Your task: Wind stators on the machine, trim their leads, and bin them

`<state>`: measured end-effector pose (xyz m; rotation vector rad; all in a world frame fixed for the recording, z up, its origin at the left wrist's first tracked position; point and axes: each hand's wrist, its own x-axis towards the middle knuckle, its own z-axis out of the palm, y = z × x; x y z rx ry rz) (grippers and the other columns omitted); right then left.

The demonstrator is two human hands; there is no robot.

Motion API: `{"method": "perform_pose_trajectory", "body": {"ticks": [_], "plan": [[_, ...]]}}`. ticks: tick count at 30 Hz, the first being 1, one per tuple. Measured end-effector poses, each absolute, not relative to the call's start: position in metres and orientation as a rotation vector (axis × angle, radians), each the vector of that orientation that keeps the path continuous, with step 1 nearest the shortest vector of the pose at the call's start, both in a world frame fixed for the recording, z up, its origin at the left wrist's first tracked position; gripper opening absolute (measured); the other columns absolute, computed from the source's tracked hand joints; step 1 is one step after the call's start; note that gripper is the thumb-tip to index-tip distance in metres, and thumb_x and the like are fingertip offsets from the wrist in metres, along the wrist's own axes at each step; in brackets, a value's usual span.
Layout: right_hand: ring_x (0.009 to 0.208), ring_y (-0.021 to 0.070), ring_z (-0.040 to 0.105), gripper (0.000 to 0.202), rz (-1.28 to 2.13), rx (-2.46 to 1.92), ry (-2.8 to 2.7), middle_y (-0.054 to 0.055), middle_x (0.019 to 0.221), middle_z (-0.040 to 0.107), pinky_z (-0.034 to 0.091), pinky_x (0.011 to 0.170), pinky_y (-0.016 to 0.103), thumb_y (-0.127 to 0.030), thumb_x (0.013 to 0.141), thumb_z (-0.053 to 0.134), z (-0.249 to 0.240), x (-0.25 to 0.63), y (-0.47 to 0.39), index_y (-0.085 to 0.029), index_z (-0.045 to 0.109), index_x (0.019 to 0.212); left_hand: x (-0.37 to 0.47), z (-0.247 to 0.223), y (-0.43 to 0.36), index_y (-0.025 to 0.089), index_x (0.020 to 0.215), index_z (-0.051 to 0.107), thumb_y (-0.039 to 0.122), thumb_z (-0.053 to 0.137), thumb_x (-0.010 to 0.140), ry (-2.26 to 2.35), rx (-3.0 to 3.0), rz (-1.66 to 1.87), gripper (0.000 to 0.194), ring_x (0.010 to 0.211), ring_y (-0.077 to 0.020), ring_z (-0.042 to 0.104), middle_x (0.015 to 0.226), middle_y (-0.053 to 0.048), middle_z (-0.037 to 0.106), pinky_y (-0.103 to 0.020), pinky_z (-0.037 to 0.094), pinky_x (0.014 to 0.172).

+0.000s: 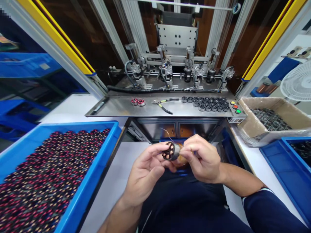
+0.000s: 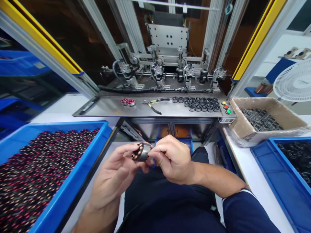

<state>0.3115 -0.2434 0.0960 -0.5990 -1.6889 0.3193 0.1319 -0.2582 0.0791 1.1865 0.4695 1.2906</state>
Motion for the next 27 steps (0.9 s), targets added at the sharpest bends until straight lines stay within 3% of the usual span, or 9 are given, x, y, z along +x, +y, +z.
{"method": "perform_pose_trajectory", "body": {"ticks": [3, 7, 9, 11, 15, 19, 27], "plan": [[0.068, 0.0135, 0.064, 0.014, 0.378, -0.631, -1.659, 0.004, 0.073, 0.067, 0.056, 0.062, 0.026, -0.016, 0.097, 0.062, 0.098, 0.311, -0.243, -0.017, 0.066, 0.083, 0.133, 0.081, -0.259, 0.023, 0.103, 0.074, 0.032, 0.078, 0.087, 0.410, 1.171, 1.382, 0.019, 0.108, -0.0196, 0.073, 0.126, -0.006, 0.070, -0.028, 0.062, 0.088], [0.066, 0.0130, 0.063, 0.019, 0.451, -0.567, -1.677, 0.004, 0.070, 0.066, 0.056, 0.062, 0.025, -0.021, 0.099, 0.061, 0.102, 0.311, -0.242, -0.016, 0.065, 0.081, 0.136, 0.083, -0.259, 0.026, 0.100, 0.071, 0.034, 0.083, 0.082, 0.352, 1.073, 1.462, 0.024, 0.124, -0.0230, 0.067, 0.118, -0.001, 0.074, -0.034, 0.055, 0.105], [0.066, 0.0130, 0.064, 0.019, 0.434, -0.503, -1.713, 0.005, 0.071, 0.067, 0.057, 0.062, 0.025, -0.022, 0.100, 0.060, 0.104, 0.313, -0.241, -0.015, 0.065, 0.084, 0.137, 0.083, -0.257, 0.026, 0.108, 0.070, 0.044, 0.084, 0.078, 0.400, 1.034, 1.418, 0.037, 0.120, -0.0226, 0.068, 0.119, -0.003, 0.074, -0.032, 0.057, 0.100], [0.067, 0.0129, 0.065, 0.017, 0.379, -0.469, -1.760, 0.005, 0.072, 0.068, 0.057, 0.063, 0.023, -0.022, 0.100, 0.060, 0.105, 0.316, -0.240, -0.015, 0.064, 0.086, 0.136, 0.082, -0.256, 0.022, 0.109, 0.070, 0.054, 0.082, 0.077, 0.478, 1.026, 1.263, 0.047, 0.099, -0.0176, 0.074, 0.107, -0.005, 0.075, -0.024, 0.059, 0.087], [0.070, 0.0130, 0.068, 0.014, 0.268, -0.477, -1.867, 0.006, 0.074, 0.070, 0.059, 0.063, 0.021, -0.021, 0.100, 0.059, 0.107, 0.323, -0.240, -0.016, 0.064, 0.089, 0.134, 0.080, -0.257, 0.018, 0.104, 0.067, 0.048, 0.074, 0.088, 0.508, 1.038, 1.010, 0.035, 0.058, -0.0082, 0.066, 0.071, 0.000, 0.069, -0.015, 0.052, 0.058], [0.068, 0.0142, 0.067, 0.014, 0.235, -0.556, -1.855, 0.006, 0.074, 0.069, 0.058, 0.062, 0.024, -0.021, 0.101, 0.058, 0.106, 0.324, -0.245, -0.016, 0.064, 0.090, 0.138, 0.080, -0.261, 0.024, 0.114, 0.064, 0.033, 0.072, 0.091, 0.513, 1.040, 1.116, 0.026, 0.061, -0.0112, 0.070, 0.079, 0.000, 0.074, -0.017, 0.055, 0.055], [0.072, 0.0168, 0.063, 0.011, 0.318, -0.565, -1.712, 0.004, 0.072, 0.066, 0.056, 0.071, 0.034, -0.017, 0.099, 0.059, 0.101, 0.315, -0.248, -0.016, 0.065, 0.089, 0.148, 0.079, -0.263, 0.026, 0.112, 0.068, 0.027, 0.076, 0.088, 0.561, 1.245, 1.417, 0.026, 0.074, -0.0124, 0.076, 0.095, -0.001, 0.076, -0.018, 0.062, 0.065]]}}
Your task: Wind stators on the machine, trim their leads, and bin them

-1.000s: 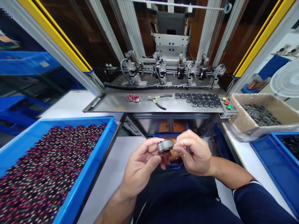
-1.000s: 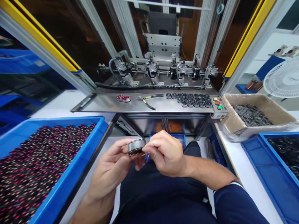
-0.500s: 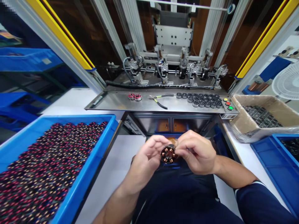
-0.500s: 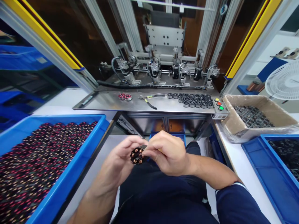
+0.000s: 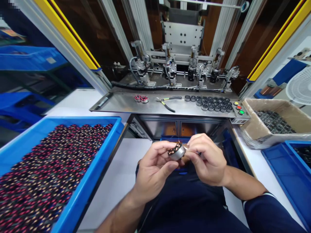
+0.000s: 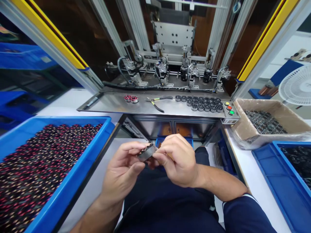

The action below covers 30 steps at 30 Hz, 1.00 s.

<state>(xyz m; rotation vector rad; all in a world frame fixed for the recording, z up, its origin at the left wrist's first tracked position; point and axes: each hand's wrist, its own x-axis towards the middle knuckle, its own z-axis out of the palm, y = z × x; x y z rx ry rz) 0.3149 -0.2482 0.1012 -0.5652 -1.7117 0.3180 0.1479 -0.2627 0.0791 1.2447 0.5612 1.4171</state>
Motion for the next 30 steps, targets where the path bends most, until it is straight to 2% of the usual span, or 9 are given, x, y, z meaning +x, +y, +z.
{"method": "perform_pose_trajectory", "body": {"ticks": [3, 6, 8, 11, 14, 21, 26, 28, 30], "plan": [[0.072, 0.0149, 0.061, 0.013, 0.558, -0.648, -1.603, 0.003, 0.075, 0.065, 0.053, 0.069, 0.031, -0.016, 0.096, 0.063, 0.095, 0.313, -0.250, -0.017, 0.066, 0.084, 0.149, 0.077, -0.262, 0.024, 0.112, 0.067, 0.012, 0.082, 0.080, 0.626, 1.408, 1.640, 0.038, 0.091, -0.0149, 0.077, 0.110, -0.003, 0.075, -0.021, 0.064, 0.076], [0.066, 0.0119, 0.058, 0.021, 0.920, -0.737, -1.440, 0.001, 0.073, 0.062, 0.048, 0.063, 0.026, -0.026, 0.095, 0.068, 0.089, 0.311, -0.251, -0.017, 0.066, 0.076, 0.148, 0.075, -0.260, 0.024, 0.121, 0.063, -0.003, 0.084, 0.069, 0.627, 1.609, 1.800, 0.062, 0.104, -0.0179, 0.074, 0.111, -0.003, 0.075, -0.028, 0.063, 0.089], [0.061, 0.0102, 0.054, 0.028, 1.177, -0.734, -1.295, -0.001, 0.069, 0.059, 0.045, 0.057, 0.023, -0.034, 0.093, 0.071, 0.084, 0.308, -0.250, -0.017, 0.065, 0.072, 0.146, 0.073, -0.260, 0.024, 0.125, 0.062, -0.006, 0.084, 0.067, 0.645, 1.711, 1.823, 0.069, 0.105, -0.0192, 0.073, 0.111, -0.004, 0.076, -0.032, 0.063, 0.092], [0.057, 0.0094, 0.050, 0.037, 1.444, -0.706, -1.123, -0.002, 0.064, 0.056, 0.044, 0.053, 0.022, -0.044, 0.089, 0.074, 0.079, 0.304, -0.247, -0.017, 0.061, 0.067, 0.142, 0.071, -0.262, 0.024, 0.122, 0.065, -0.002, 0.085, 0.067, 0.748, 1.760, 1.771, 0.064, 0.104, -0.0207, 0.073, 0.109, -0.005, 0.077, -0.034, 0.063, 0.091], [0.055, 0.0093, 0.051, 0.040, 1.530, -0.679, -1.086, -0.002, 0.061, 0.057, 0.045, 0.053, 0.021, -0.047, 0.084, 0.078, 0.076, 0.302, -0.244, -0.016, 0.060, 0.066, 0.140, 0.070, -0.266, 0.025, 0.118, 0.068, 0.001, 0.085, 0.069, 0.863, 1.691, 1.717, 0.057, 0.104, -0.0223, 0.072, 0.107, -0.004, 0.077, -0.035, 0.062, 0.090], [0.051, 0.0088, 0.053, 0.038, 1.464, -0.684, -1.146, -0.002, 0.061, 0.058, 0.049, 0.050, 0.021, -0.045, 0.087, 0.075, 0.072, 0.301, -0.242, -0.016, 0.060, 0.068, 0.142, 0.075, -0.268, 0.026, 0.115, 0.069, -0.001, 0.084, 0.069, 0.845, 1.569, 1.687, 0.055, 0.106, -0.0209, 0.072, 0.110, -0.004, 0.076, -0.033, 0.061, 0.092], [0.047, 0.0083, 0.058, 0.022, 1.200, -0.597, -1.353, -0.001, 0.069, 0.062, 0.050, 0.044, 0.020, -0.028, 0.095, 0.067, 0.084, 0.306, -0.238, -0.016, 0.061, 0.078, 0.140, 0.082, -0.268, 0.026, 0.108, 0.070, 0.000, 0.079, 0.076, 0.687, 1.313, 1.554, 0.042, 0.106, -0.0183, 0.074, 0.116, -0.004, 0.075, -0.026, 0.061, 0.089], [0.054, 0.0095, 0.061, 0.017, 0.925, -0.557, -1.537, 0.000, 0.072, 0.062, 0.054, 0.050, 0.021, -0.022, 0.096, 0.064, 0.093, 0.313, -0.234, -0.016, 0.063, 0.081, 0.138, 0.082, -0.266, 0.028, 0.108, 0.070, 0.010, 0.082, 0.077, 0.571, 1.176, 1.465, 0.038, 0.107, -0.0208, 0.073, 0.116, -0.004, 0.075, -0.029, 0.061, 0.089], [0.063, 0.0119, 0.064, 0.014, 0.613, -0.491, -1.740, 0.003, 0.072, 0.065, 0.057, 0.059, 0.024, -0.019, 0.097, 0.063, 0.102, 0.321, -0.231, -0.016, 0.064, 0.083, 0.137, 0.082, -0.262, 0.026, 0.112, 0.070, 0.031, 0.085, 0.078, 0.485, 1.011, 1.361, 0.038, 0.107, -0.0242, 0.073, 0.117, -0.007, 0.074, -0.033, 0.061, 0.087]]}}
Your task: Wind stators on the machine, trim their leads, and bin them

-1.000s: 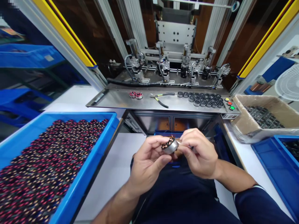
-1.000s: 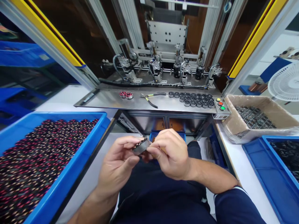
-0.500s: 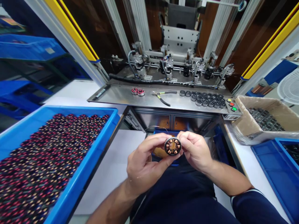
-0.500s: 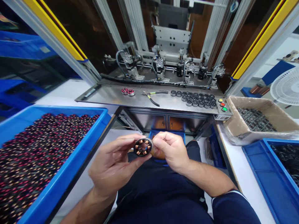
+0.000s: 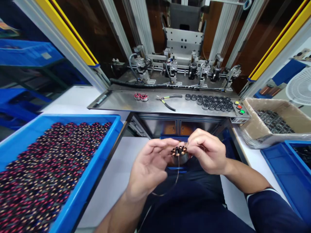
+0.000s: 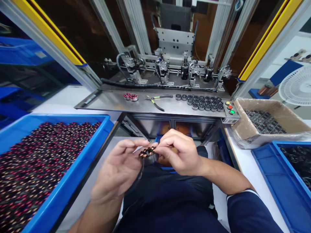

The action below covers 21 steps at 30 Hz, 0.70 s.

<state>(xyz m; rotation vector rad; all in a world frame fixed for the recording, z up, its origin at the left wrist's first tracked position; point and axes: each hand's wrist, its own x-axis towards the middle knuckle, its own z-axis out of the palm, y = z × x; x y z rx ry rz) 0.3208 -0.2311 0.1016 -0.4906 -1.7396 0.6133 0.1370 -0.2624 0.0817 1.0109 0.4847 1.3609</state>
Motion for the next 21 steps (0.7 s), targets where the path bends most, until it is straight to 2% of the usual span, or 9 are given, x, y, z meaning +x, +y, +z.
{"method": "perform_pose_trajectory", "body": {"ticks": [2, 4, 7, 10, 14, 17, 21], "plan": [[0.070, 0.0139, 0.066, 0.012, 0.402, -0.444, -1.904, 0.005, 0.074, 0.067, 0.058, 0.063, 0.025, -0.018, 0.098, 0.061, 0.107, 0.328, -0.229, -0.016, 0.064, 0.087, 0.137, 0.081, -0.258, 0.019, 0.110, 0.072, 0.051, 0.080, 0.080, 0.463, 0.887, 1.188, 0.045, 0.095, -0.0231, 0.074, 0.105, -0.010, 0.076, -0.030, 0.061, 0.079], [0.072, 0.0143, 0.067, 0.010, 0.310, -0.434, -2.002, 0.007, 0.077, 0.069, 0.058, 0.062, 0.024, -0.019, 0.099, 0.060, 0.110, 0.333, -0.228, -0.016, 0.063, 0.090, 0.138, 0.082, -0.254, 0.014, 0.101, 0.074, 0.062, 0.073, 0.082, 0.461, 0.837, 0.948, 0.052, 0.074, -0.0190, 0.073, 0.084, -0.010, 0.075, -0.025, 0.058, 0.063], [0.073, 0.0150, 0.068, 0.006, 0.239, -0.379, -2.053, 0.007, 0.078, 0.069, 0.060, 0.064, 0.025, -0.018, 0.098, 0.059, 0.111, 0.338, -0.227, -0.016, 0.063, 0.094, 0.141, 0.085, -0.251, 0.012, 0.091, 0.073, 0.057, 0.077, 0.080, 0.483, 0.832, 0.792, 0.047, 0.059, -0.0164, 0.068, 0.070, -0.008, 0.072, -0.020, 0.050, 0.049], [0.074, 0.0167, 0.068, 0.002, 0.235, -0.296, -2.087, 0.007, 0.078, 0.068, 0.061, 0.069, 0.029, -0.016, 0.094, 0.062, 0.115, 0.344, -0.224, -0.016, 0.062, 0.096, 0.143, 0.086, -0.252, 0.014, 0.092, 0.074, 0.045, 0.087, 0.074, 0.547, 0.864, 0.925, 0.038, 0.060, -0.0157, 0.068, 0.071, -0.006, 0.073, -0.020, 0.049, 0.050], [0.082, 0.0197, 0.069, 0.021, 0.305, -0.311, -2.134, 0.009, 0.088, 0.070, 0.061, 0.075, 0.036, -0.022, 0.089, 0.070, 0.124, 0.353, -0.221, -0.017, 0.062, 0.108, 0.142, 0.082, -0.253, 0.014, 0.097, 0.077, 0.042, 0.087, 0.074, 0.615, 0.961, 1.029, 0.038, 0.056, -0.0130, 0.064, 0.072, -0.006, 0.073, -0.021, 0.051, 0.051], [0.086, 0.0197, 0.069, 0.031, 0.324, -0.331, -2.142, 0.010, 0.093, 0.071, 0.061, 0.077, 0.035, -0.027, 0.089, 0.074, 0.128, 0.356, -0.219, -0.016, 0.062, 0.115, 0.141, 0.079, -0.253, 0.015, 0.101, 0.078, 0.042, 0.087, 0.075, 0.648, 1.002, 1.049, 0.039, 0.055, -0.0112, 0.062, 0.075, -0.007, 0.075, -0.020, 0.051, 0.051], [0.072, 0.0146, 0.068, 0.008, 0.281, -0.325, -2.172, 0.007, 0.081, 0.071, 0.058, 0.067, 0.026, -0.018, 0.093, 0.071, 0.128, 0.354, -0.220, -0.016, 0.068, 0.099, 0.142, 0.079, -0.255, 0.016, 0.099, 0.077, 0.040, 0.086, 0.076, 0.637, 0.997, 1.054, 0.034, 0.055, -0.0109, 0.063, 0.073, -0.004, 0.074, -0.019, 0.051, 0.051]]}}
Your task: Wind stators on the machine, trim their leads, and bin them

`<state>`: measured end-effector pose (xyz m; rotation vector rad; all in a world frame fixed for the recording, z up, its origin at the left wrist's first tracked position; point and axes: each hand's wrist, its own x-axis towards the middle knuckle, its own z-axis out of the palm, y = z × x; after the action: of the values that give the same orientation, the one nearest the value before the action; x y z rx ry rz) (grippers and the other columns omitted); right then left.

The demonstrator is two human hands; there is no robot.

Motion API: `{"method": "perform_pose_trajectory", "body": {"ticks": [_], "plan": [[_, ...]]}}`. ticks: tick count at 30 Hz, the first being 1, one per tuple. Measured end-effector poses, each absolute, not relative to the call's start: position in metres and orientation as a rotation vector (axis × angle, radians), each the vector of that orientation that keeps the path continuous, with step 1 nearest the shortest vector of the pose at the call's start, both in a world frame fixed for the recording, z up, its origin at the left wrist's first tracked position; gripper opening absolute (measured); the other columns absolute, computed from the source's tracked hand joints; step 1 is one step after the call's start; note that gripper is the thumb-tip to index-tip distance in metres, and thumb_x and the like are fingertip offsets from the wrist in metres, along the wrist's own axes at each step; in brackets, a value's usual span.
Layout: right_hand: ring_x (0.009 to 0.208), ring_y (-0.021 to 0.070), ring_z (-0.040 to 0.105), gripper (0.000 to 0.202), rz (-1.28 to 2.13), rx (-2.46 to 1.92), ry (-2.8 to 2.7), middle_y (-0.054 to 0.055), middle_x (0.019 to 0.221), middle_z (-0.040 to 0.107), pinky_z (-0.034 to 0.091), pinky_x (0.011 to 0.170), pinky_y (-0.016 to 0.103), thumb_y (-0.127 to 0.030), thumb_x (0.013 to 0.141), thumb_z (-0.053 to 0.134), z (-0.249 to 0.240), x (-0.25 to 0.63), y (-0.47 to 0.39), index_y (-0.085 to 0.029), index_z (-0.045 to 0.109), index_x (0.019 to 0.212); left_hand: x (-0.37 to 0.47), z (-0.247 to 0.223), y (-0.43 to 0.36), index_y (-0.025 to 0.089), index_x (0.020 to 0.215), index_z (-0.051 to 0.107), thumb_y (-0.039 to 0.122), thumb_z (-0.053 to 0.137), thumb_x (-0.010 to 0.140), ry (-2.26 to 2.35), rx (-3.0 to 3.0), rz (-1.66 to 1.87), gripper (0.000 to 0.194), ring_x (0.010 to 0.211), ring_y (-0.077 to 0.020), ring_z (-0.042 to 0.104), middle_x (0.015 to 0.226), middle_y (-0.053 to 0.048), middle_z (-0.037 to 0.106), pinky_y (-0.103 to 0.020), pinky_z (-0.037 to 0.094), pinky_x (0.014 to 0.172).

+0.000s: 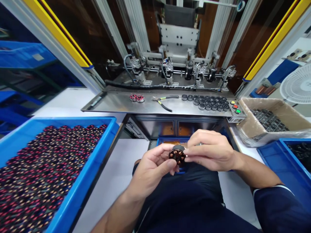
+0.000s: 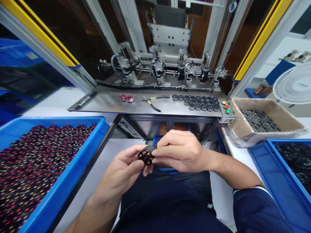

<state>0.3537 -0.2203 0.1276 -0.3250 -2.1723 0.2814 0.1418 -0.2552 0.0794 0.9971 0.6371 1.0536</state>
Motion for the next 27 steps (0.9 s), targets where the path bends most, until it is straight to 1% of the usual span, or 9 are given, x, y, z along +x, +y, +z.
{"method": "perform_pose_trajectory", "body": {"ticks": [2, 5, 9, 12, 15, 17, 20, 24, 27], "plan": [[0.068, 0.0134, 0.067, 0.001, 0.265, -0.348, -2.174, 0.006, 0.077, 0.071, 0.056, 0.063, 0.024, -0.016, 0.094, 0.068, 0.129, 0.351, -0.222, -0.015, 0.069, 0.094, 0.142, 0.080, -0.257, 0.019, 0.100, 0.076, 0.032, 0.087, 0.077, 0.606, 0.980, 1.087, 0.029, 0.059, -0.0121, 0.067, 0.075, -0.003, 0.075, -0.019, 0.053, 0.053], [0.069, 0.0128, 0.066, 0.006, 0.310, -0.464, -2.150, 0.006, 0.077, 0.071, 0.055, 0.062, 0.022, -0.016, 0.097, 0.063, 0.137, 0.347, -0.226, -0.015, 0.069, 0.094, 0.139, 0.080, -0.259, 0.026, 0.102, 0.074, 0.026, 0.090, 0.070, 0.507, 0.976, 1.218, 0.036, 0.082, -0.0196, 0.076, 0.107, -0.006, 0.077, -0.028, 0.062, 0.069], [0.070, 0.0128, 0.065, 0.010, 0.379, -0.506, -2.164, 0.004, 0.074, 0.069, 0.057, 0.066, 0.022, -0.013, 0.097, 0.061, 0.153, 0.340, -0.227, -0.017, 0.067, 0.090, 0.135, 0.083, -0.253, 0.032, 0.107, 0.069, 0.045, 0.093, 0.062, 0.422, 0.907, 1.424, 0.053, 0.117, -0.0302, 0.070, 0.142, -0.005, 0.062, -0.043, 0.058, 0.099], [0.070, 0.0126, 0.065, 0.012, 0.388, -0.426, -2.245, 0.004, 0.076, 0.069, 0.057, 0.066, 0.022, -0.015, 0.099, 0.058, 0.163, 0.337, -0.224, -0.018, 0.065, 0.090, 0.139, 0.085, -0.244, 0.027, 0.114, 0.068, 0.068, 0.078, 0.071, 0.399, 0.811, 1.302, 0.060, 0.108, -0.0301, 0.072, 0.131, -0.010, 0.068, -0.042, 0.060, 0.091], [0.069, 0.0124, 0.065, 0.013, 0.377, -0.378, -2.323, 0.005, 0.077, 0.068, 0.056, 0.064, 0.022, -0.016, 0.101, 0.056, 0.170, 0.338, -0.222, -0.017, 0.065, 0.092, 0.147, 0.084, -0.239, 0.013, 0.094, 0.071, 0.077, 0.051, 0.087, 0.285, 0.817, 0.810, 0.068, 0.071, -0.0258, 0.076, 0.085, -0.014, 0.077, -0.033, 0.060, 0.061], [0.069, 0.0124, 0.064, 0.013, 0.357, -0.396, -2.368, 0.006, 0.076, 0.067, 0.056, 0.063, 0.021, -0.017, 0.101, 0.057, 0.175, 0.341, -0.223, -0.016, 0.065, 0.091, 0.149, 0.082, -0.239, 0.010, 0.090, 0.070, 0.071, 0.052, 0.090, 0.235, 0.833, 0.679, 0.064, 0.055, -0.0227, 0.071, 0.068, -0.012, 0.074, -0.027, 0.054, 0.048], [0.068, 0.0122, 0.063, 0.015, 0.314, -0.473, -2.397, 0.005, 0.075, 0.066, 0.055, 0.061, 0.021, -0.016, 0.100, 0.058, 0.180, 0.345, -0.227, -0.015, 0.065, 0.087, 0.148, 0.081, -0.243, 0.013, 0.104, 0.069, 0.051, 0.069, 0.089, 0.311, 0.843, 0.869, 0.040, 0.058, -0.0205, 0.073, 0.071, -0.008, 0.075, -0.023, 0.054, 0.047], [0.068, 0.0125, 0.064, 0.017, 0.238, -0.643, -2.326, 0.004, 0.076, 0.068, 0.054, 0.060, 0.022, -0.016, 0.099, 0.058, 0.181, 0.346, -0.230, -0.018, 0.065, 0.083, 0.144, 0.086, -0.248, 0.027, 0.113, 0.069, 0.027, 0.081, 0.081, 0.389, 0.890, 1.170, 0.034, 0.082, -0.0181, 0.077, 0.107, -0.004, 0.077, -0.026, 0.062, 0.069], [0.067, 0.0122, 0.064, 0.017, 0.295, -0.690, -2.243, 0.003, 0.075, 0.069, 0.054, 0.061, 0.023, -0.017, 0.099, 0.061, 0.180, 0.343, -0.229, -0.018, 0.067, 0.082, 0.143, 0.090, -0.244, 0.033, 0.102, 0.071, 0.034, 0.089, 0.071, 0.382, 0.885, 1.363, 0.036, 0.113, -0.0250, 0.071, 0.124, -0.001, 0.071, -0.037, 0.061, 0.092]]}}
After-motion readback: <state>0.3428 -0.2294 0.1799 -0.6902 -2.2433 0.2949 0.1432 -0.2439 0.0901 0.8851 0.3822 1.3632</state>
